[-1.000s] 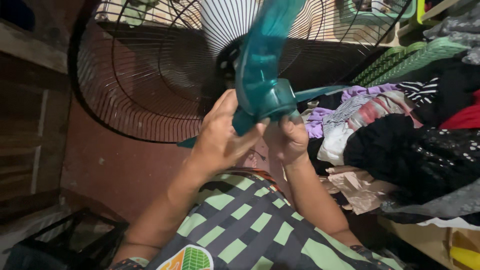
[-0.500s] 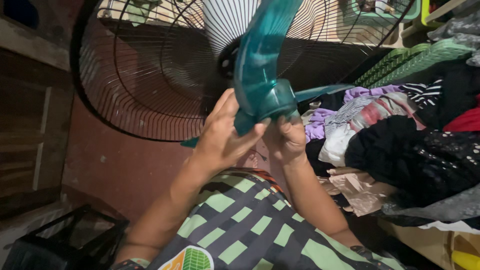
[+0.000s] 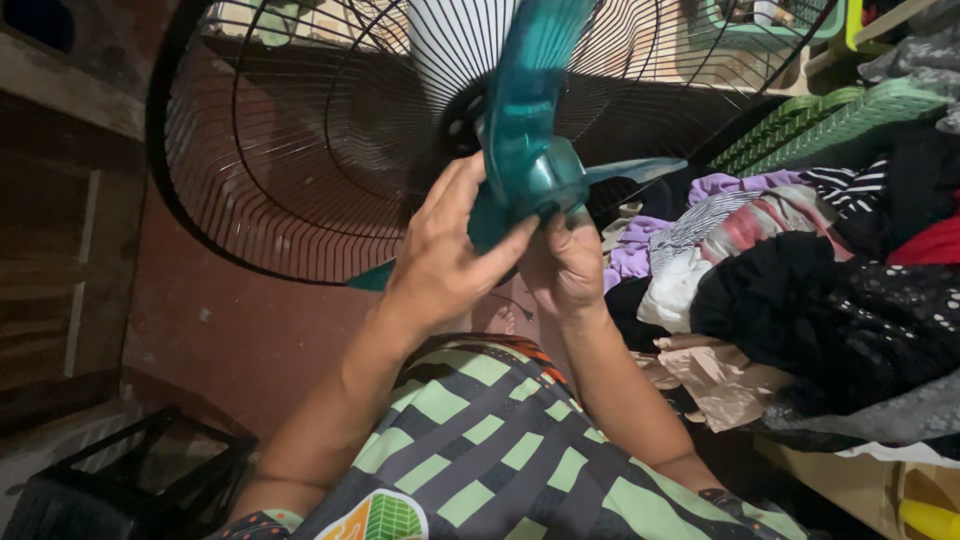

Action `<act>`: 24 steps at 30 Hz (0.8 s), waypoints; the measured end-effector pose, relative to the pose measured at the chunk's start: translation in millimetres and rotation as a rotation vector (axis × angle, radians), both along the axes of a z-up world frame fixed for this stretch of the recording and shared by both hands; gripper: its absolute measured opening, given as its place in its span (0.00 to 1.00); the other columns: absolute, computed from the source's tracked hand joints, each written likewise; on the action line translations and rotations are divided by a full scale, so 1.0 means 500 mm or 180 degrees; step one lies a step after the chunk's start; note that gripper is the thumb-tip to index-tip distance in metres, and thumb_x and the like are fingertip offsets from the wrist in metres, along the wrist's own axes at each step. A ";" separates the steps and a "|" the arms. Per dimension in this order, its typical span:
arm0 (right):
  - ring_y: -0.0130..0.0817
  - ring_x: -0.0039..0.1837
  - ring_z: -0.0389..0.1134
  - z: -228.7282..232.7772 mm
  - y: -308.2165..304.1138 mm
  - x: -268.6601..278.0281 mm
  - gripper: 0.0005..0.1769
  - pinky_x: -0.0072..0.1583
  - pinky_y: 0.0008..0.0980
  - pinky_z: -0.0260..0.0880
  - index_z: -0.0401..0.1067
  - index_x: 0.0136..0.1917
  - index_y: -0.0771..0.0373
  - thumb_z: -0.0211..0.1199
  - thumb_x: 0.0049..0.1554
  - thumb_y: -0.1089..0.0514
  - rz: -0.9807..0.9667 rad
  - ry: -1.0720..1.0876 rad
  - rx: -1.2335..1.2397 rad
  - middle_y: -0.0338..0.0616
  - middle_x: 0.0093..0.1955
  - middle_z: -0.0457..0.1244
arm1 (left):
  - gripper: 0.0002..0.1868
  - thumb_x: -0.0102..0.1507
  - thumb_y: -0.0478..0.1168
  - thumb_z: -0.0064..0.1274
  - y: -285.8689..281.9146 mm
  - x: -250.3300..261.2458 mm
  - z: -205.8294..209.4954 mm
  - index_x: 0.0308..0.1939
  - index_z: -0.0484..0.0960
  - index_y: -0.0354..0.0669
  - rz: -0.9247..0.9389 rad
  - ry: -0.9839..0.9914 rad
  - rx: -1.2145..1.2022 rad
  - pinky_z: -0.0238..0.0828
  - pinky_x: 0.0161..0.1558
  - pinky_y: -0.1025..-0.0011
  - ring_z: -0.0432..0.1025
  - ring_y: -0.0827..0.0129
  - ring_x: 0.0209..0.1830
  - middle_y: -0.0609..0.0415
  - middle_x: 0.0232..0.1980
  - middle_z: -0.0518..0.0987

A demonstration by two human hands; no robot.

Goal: The person reassembles a standing electric fan by attaching the fan blades to the motor shaft, securing them with a nut, and then attaching the front and rear wire cages. The person finishes by wiping the fan's base and cage with a cloth.

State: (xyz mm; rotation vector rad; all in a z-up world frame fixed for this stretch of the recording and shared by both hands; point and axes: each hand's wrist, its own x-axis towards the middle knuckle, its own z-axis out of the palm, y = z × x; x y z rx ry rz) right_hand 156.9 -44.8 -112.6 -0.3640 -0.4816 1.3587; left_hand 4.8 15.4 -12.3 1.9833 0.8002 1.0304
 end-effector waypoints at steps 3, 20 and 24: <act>0.43 0.75 0.62 0.005 0.006 -0.001 0.29 0.76 0.45 0.61 0.58 0.77 0.67 0.62 0.68 0.55 0.0017 0.0002 -0.0099 0.50 0.73 0.61 | 0.29 0.63 0.39 0.64 0.004 0.006 -0.012 0.65 0.70 0.36 0.0119 -0.0036 -0.0051 0.74 0.57 0.62 0.76 0.53 0.55 0.45 0.55 0.77; 0.44 0.76 0.62 0.008 0.025 -0.003 0.30 0.79 0.47 0.59 0.56 0.78 0.67 0.60 0.69 0.55 -0.0016 0.0126 -0.0089 0.51 0.74 0.60 | 0.40 0.62 0.40 0.67 0.005 0.016 -0.033 0.73 0.62 0.37 0.0447 0.0234 0.0598 0.67 0.70 0.54 0.67 0.45 0.69 0.38 0.69 0.70; 0.43 0.76 0.62 -0.007 0.030 0.001 0.29 0.79 0.47 0.59 0.56 0.78 0.66 0.59 0.69 0.55 -0.0044 0.0167 -0.0103 0.50 0.74 0.60 | 0.40 0.63 0.40 0.67 0.010 0.023 -0.038 0.74 0.61 0.38 0.0367 0.0158 0.0697 0.66 0.72 0.54 0.67 0.44 0.70 0.40 0.72 0.69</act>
